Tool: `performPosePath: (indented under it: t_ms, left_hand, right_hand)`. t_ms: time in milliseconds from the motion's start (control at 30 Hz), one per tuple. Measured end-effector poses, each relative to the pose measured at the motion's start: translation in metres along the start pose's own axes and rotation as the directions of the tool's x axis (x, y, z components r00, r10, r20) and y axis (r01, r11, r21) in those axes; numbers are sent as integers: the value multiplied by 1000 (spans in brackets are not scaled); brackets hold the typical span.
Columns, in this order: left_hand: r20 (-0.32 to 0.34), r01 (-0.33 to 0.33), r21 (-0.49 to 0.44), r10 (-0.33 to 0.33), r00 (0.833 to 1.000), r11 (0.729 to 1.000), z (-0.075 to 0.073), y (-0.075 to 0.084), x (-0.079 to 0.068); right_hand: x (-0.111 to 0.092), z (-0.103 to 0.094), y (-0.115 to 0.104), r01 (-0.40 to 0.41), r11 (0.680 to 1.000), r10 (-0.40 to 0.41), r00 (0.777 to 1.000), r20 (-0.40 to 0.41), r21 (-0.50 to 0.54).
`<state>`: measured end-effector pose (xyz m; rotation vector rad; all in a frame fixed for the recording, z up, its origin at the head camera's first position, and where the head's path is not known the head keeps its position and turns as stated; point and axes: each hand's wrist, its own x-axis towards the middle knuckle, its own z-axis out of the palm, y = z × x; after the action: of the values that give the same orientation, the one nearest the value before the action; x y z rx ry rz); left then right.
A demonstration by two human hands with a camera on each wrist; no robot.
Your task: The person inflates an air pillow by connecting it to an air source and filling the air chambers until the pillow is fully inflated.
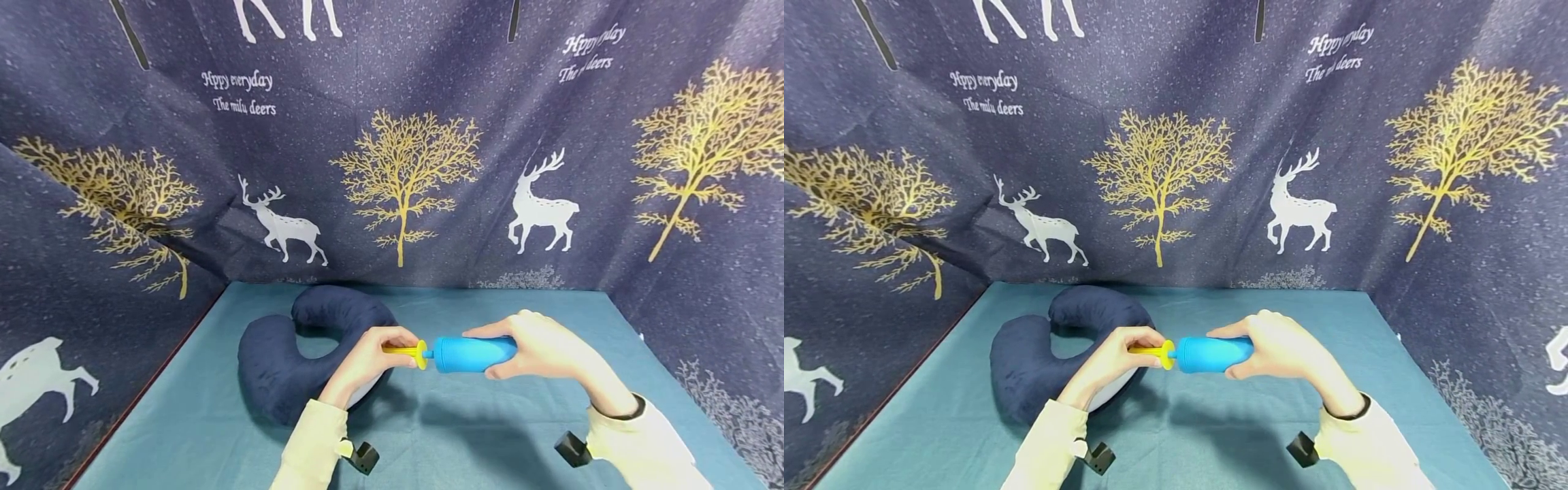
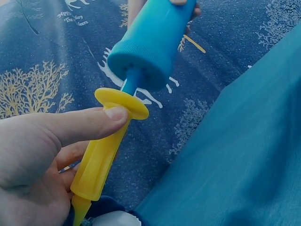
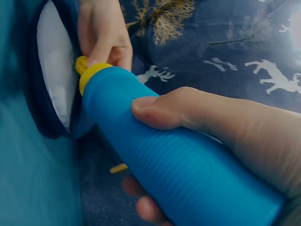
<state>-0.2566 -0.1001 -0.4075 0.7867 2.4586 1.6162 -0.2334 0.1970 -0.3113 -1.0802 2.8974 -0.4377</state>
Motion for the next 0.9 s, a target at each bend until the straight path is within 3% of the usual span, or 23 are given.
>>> performPosePath:
  t_ms: [367,600,900]
  left_hand:
    - [-4,14,33,-13,1000,999,1,1,-1]
    - [28,-6,75,4,1000,997,1,-1,-1]
    - [46,-39,77,36,998,996,1,0,-2]
  right_hand:
    - [13,16,-10,-11,1000,11,1000,5,-9]
    - [-5,3,-10,-7,999,7,1000,3,-42]
    - [-36,-14,8,-25,996,23,1000,-19,-87]
